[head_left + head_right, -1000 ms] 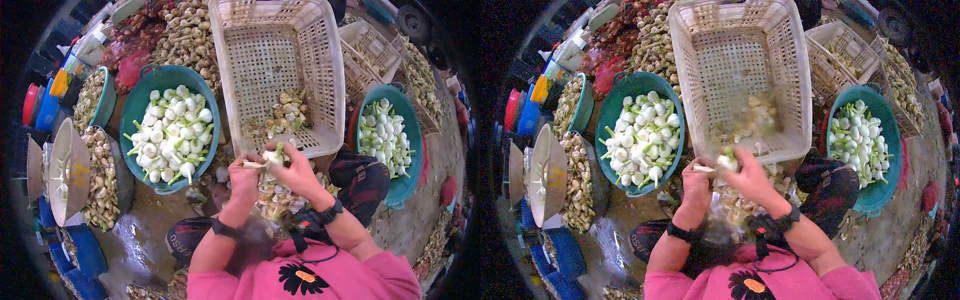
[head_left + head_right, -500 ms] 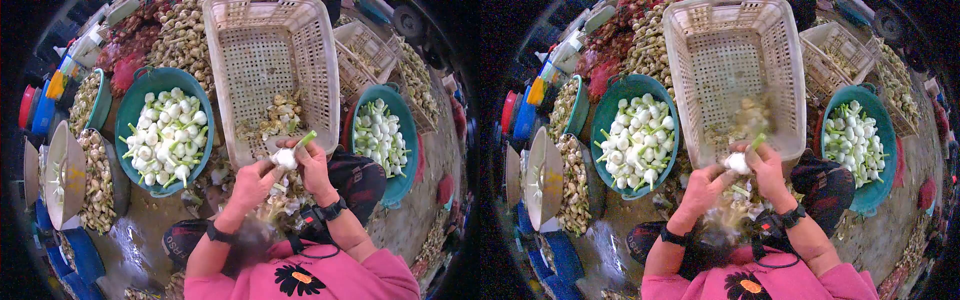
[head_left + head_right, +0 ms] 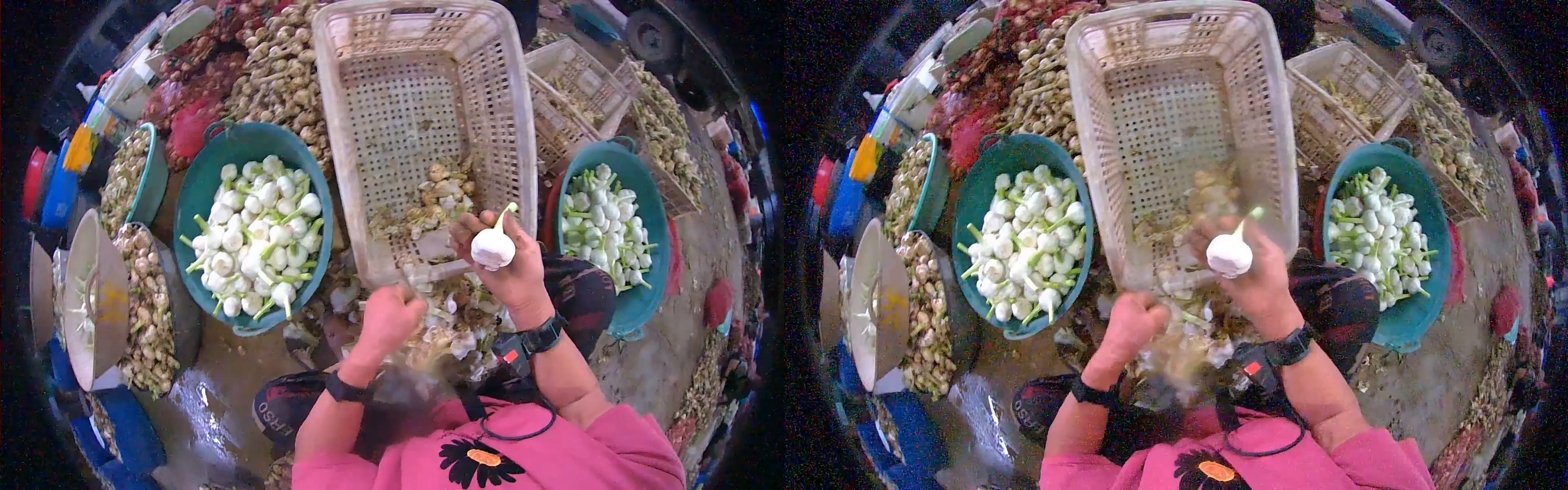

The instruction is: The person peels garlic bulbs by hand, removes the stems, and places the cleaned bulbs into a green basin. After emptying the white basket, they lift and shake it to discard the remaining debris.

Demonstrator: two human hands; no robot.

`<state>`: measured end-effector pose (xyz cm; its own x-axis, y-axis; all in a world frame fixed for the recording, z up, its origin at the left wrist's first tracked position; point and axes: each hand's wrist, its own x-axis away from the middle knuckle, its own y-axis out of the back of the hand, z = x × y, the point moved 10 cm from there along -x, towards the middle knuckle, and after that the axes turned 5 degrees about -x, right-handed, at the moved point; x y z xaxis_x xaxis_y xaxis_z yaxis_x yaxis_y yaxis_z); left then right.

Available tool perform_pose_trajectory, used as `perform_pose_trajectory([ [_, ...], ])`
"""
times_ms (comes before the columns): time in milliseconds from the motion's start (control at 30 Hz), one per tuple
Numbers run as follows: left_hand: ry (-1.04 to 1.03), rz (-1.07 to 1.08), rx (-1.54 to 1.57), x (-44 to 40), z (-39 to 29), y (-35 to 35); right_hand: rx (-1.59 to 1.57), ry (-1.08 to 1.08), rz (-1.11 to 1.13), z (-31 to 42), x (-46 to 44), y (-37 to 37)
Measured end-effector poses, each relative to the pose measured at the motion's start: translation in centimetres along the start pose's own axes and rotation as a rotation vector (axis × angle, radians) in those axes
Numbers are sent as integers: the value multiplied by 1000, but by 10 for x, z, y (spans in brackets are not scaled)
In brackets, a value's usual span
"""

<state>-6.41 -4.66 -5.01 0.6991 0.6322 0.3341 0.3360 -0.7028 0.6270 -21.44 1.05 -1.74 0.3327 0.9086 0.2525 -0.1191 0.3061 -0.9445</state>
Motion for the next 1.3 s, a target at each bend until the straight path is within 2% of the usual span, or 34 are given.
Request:
perform_pose_trajectory([
  [33, -64, 66, -79, 2, -7, -16, -35, -15, -7, 1, 2, 2],
  [133, -89, 69, -131, 13, -25, -18, -151, -43, -116, -2, 7, 10],
  [167, -97, 19, -50, 14, -33, -8, -115, -38, -93, -2, 7, 10],
  [267, 6, 29, 692, 12, -39, -2, -106, -63, -6, -17, 10, -2],
  [367, 30, 162, 541, 13, -39, -10, 47, 64, -7, -3, 9, 4],
  [400, -31, 163, 409, 14, -41, -10, 97, 126, -7, 12, 9, 9],
  [467, -150, 165, 149, 18, -42, -14, 649, 446, -261, 96, 35, -3],
  [500, -175, 217, -15, 19, -41, -21, 871, 564, -270, 140, 51, -21],
  [533, -158, 160, 74, 20, -40, -16, 1311, 707, -445, 186, 76, -53],
  [600, -123, 40, 253, 23, -37, -4, 1993, 862, -549, 248, 93, -80],
  [700, -19, 53, 447, 16, -25, -6, 2424, 932, -529, 240, 76, -118],
  [767, -18, 95, 513, 15, -23, -15, 2246, 581, -302, 208, 19, -116],
  [800, -19, 116, 545, 12, -24, -18, 2215, 481, -168, 178, -11, -117],
  [833, 32, 147, 473, 12, -29, -15, 2179, 339, -14, 152, -50, -106],
  [867, 36, 151, 452, 10, -32, -14, 2251, 325, 139, 126, -83, -96],
  [900, 44, 152, 432, 8, -32, -13, 2329, 209, 179, 106, -123, -68],
  [967, 53, 128, 413, 5, -27, -14, 2520, 94, 137, 77, -190, -8],
  [1033, 55, 136, 387, 2, -16, -22, 2567, 184, 312, 52, -235, 53],
  [1100, 193, 230, 529, 1, -2, -33, 2702, -35, 214, 38, -267, 110],
  [1133, 173, 187, 544, -1, -4, -26, 2764, -154, 158, 32, -273, 129],
  [1233, 212, 214, 552, -5, -6, -17, 2686, 83, -4, 33, -273, 138],
  [1300, 220, 195, 605, -3, -5, -13, 2617, 108, -38, 37, -280, 140],
])
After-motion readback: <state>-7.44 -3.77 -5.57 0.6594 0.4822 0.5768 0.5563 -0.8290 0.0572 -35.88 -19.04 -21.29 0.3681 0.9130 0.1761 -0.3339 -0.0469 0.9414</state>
